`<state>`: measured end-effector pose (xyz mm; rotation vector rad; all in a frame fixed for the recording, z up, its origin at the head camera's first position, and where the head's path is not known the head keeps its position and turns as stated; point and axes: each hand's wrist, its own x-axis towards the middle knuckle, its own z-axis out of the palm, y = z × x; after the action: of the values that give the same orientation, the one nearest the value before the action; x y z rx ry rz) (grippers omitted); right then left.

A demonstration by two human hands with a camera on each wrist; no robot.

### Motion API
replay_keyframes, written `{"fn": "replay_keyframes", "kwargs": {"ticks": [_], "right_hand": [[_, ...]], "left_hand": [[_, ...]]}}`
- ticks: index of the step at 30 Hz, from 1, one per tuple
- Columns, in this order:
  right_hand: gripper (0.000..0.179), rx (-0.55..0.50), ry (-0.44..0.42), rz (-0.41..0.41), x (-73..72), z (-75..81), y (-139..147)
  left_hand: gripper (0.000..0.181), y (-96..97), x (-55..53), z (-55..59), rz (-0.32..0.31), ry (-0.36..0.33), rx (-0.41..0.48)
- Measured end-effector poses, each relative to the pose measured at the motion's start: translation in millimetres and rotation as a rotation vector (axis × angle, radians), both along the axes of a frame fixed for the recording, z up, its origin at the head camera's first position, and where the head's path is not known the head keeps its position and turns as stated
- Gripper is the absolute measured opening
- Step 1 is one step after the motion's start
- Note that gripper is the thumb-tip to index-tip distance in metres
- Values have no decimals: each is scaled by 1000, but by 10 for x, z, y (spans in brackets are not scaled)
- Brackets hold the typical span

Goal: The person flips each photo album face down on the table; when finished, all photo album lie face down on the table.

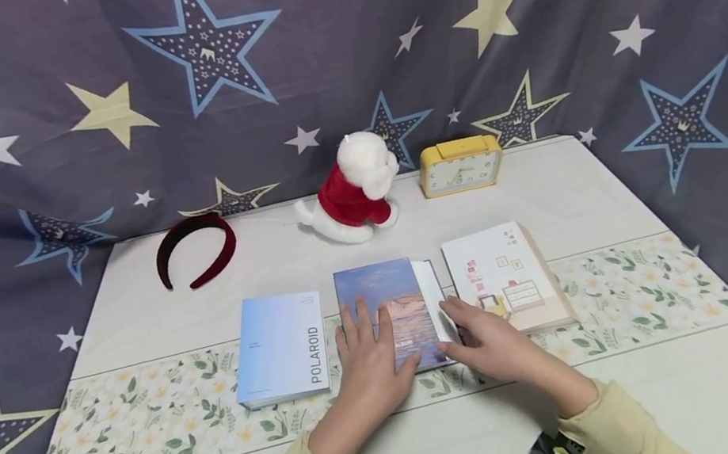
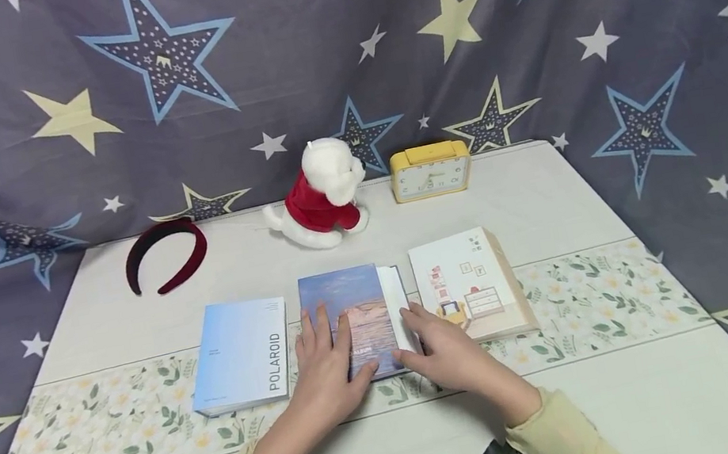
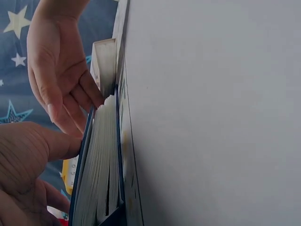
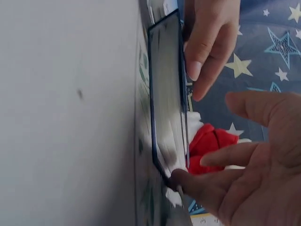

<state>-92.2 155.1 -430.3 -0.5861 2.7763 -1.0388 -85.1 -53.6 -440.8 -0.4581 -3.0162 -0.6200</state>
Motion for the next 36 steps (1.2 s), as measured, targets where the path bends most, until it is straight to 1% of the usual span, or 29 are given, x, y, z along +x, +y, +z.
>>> {"fn": "replay_keyframes", "kwargs": {"ticks": [2,4,10,12,15,19,22,25,28,36], "right_hand": [[65,37,-22,-21,19,15,-26],[66,39,-53,-37,32,35,-48],[65,-4,-135,-45,39,57,-66],[65,-52,-164,-47,34,54,-56],[62,-185,-209,-27,10,53,-38],[60,-393,-320,4,-34,57,-14],[59,-488,-406,-28,-51,64,7],[58,-540,-441,-63,-54,64,31],[58,-575,-455,-86,-54,57,45],[55,-643,-465,-93,-58,63,43]], "left_hand": [[85,-4,14,-11,-3,10,22],[86,-9,25,-24,1,13,48],[89,-19,39,-35,22,-11,104],[90,-26,44,-37,30,-20,109],[89,-43,46,-47,39,-23,112],[89,-57,46,-54,41,-19,118],[89,-63,48,-52,44,-20,136],[88,-67,48,-48,49,-32,152],[87,-71,45,-55,47,-43,164],[87,-73,39,-79,44,-41,193]]}}
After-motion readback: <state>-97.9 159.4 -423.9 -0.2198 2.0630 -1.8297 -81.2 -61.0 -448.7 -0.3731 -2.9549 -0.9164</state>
